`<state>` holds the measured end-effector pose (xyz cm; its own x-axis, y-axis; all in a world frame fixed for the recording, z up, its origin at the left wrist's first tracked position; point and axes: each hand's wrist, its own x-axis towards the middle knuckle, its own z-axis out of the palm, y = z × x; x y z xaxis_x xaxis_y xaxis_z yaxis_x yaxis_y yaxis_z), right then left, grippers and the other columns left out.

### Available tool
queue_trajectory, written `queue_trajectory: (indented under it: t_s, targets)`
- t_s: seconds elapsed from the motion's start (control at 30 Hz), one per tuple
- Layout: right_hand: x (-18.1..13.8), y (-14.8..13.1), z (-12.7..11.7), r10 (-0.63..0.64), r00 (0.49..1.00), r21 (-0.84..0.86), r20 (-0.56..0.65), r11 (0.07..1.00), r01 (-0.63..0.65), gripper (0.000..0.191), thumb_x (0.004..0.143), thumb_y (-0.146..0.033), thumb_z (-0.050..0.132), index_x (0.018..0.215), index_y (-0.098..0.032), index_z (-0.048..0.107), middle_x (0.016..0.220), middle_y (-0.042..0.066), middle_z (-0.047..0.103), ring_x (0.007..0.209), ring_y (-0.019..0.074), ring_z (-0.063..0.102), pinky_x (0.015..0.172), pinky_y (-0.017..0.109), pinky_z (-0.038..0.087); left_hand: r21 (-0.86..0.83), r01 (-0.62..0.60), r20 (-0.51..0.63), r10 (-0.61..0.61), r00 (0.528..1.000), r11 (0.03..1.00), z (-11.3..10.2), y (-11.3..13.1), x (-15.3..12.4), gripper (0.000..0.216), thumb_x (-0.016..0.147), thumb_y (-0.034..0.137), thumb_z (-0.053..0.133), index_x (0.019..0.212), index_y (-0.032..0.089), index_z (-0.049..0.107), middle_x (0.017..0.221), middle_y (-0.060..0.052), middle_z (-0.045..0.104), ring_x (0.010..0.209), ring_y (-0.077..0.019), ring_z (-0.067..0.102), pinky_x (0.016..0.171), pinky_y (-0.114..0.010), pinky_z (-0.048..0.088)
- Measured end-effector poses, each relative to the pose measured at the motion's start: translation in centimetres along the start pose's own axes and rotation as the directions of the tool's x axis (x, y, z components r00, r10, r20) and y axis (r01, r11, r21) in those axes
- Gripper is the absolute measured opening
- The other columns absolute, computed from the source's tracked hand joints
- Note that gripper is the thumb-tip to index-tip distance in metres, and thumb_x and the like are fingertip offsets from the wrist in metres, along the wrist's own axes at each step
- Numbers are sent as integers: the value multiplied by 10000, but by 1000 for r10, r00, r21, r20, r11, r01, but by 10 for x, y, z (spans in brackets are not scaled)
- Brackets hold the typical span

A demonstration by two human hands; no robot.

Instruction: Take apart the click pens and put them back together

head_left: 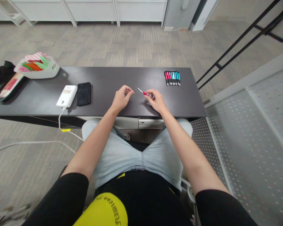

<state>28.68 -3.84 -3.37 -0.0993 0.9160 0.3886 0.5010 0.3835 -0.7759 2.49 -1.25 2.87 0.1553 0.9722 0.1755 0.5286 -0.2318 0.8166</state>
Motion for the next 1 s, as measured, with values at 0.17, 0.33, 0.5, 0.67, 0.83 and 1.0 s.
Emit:
queue_trajectory:
  t_s: [0.17, 0.33, 0.5, 0.67, 0.83, 1.0]
  targets:
    - [0, -2, -1, -29, 1000, -13, -5, 999, 29, 139, 1160, -445, 839, 1204, -319, 875, 1169, 85, 882, 1008, 348, 688, 1080, 567, 619, -100, -41, -25, 39, 999, 994, -14, 5, -10, 150, 1023, 160, 831, 1034, 276, 736, 1051, -33, 855, 999, -246, 792, 1038, -409, 671]
    - [0, -2, -3, -60, 998, -42, 36, 997, 61, 140, 1173, -449, 848, 1201, -318, 886, 1166, 101, 881, 1042, 365, 700, 1097, 582, 604, -71, -76, -30, 74, 997, 995, -23, 8, -14, 91, 1028, 173, 797, 1032, 264, 800, 1090, -55, 876, 987, -256, 790, 1039, -431, 683]
    - [1, -3, -3, -59, 996, -57, 61, 996, 62, 173, 1193, -487, 836, 1184, -320, 878, 1153, 105, 886, 1058, 379, 702, 1096, 590, 600, -113, -62, -57, 56, 997, 992, -21, 9, -14, 126, 1052, 188, 802, 1155, 260, 786, 1126, -61, 880, 982, -246, 800, 1001, -409, 674]
    - [2, -3, -4, -59, 996, -56, 72, 996, 63, 128, 1187, -450, 873, 1173, -323, 887, 1145, 95, 885, 1050, 372, 702, 1106, 585, 593, -115, -64, -34, 61, 998, 991, -18, 10, -11, 221, 1022, 198, 819, 1224, 271, 771, 1151, -56, 901, 1008, -244, 808, 1015, -402, 666]
    - [2, -1, -3, -76, 995, -74, 70, 994, 81, 110, 1188, -414, 870, 1189, -308, 897, 1153, 95, 891, 1042, 361, 713, 1126, 578, 585, -81, -121, 1, 121, 993, 989, -19, 4, -11, 166, 1028, 225, 819, 1189, 261, 800, 1150, -65, 915, 1022, -258, 818, 1026, -421, 654]
    - [1, 2, -2, -100, 992, -89, 75, 990, 107, 175, 1216, -468, 828, 1226, -307, 895, 1180, 103, 902, 1078, 368, 732, 1152, 588, 586, -34, -221, 25, 222, 975, 975, -23, -4, -7, 181, 1022, 210, 819, 1195, 262, 829, 1158, -61, 920, 1015, -257, 826, 998, -410, 657]
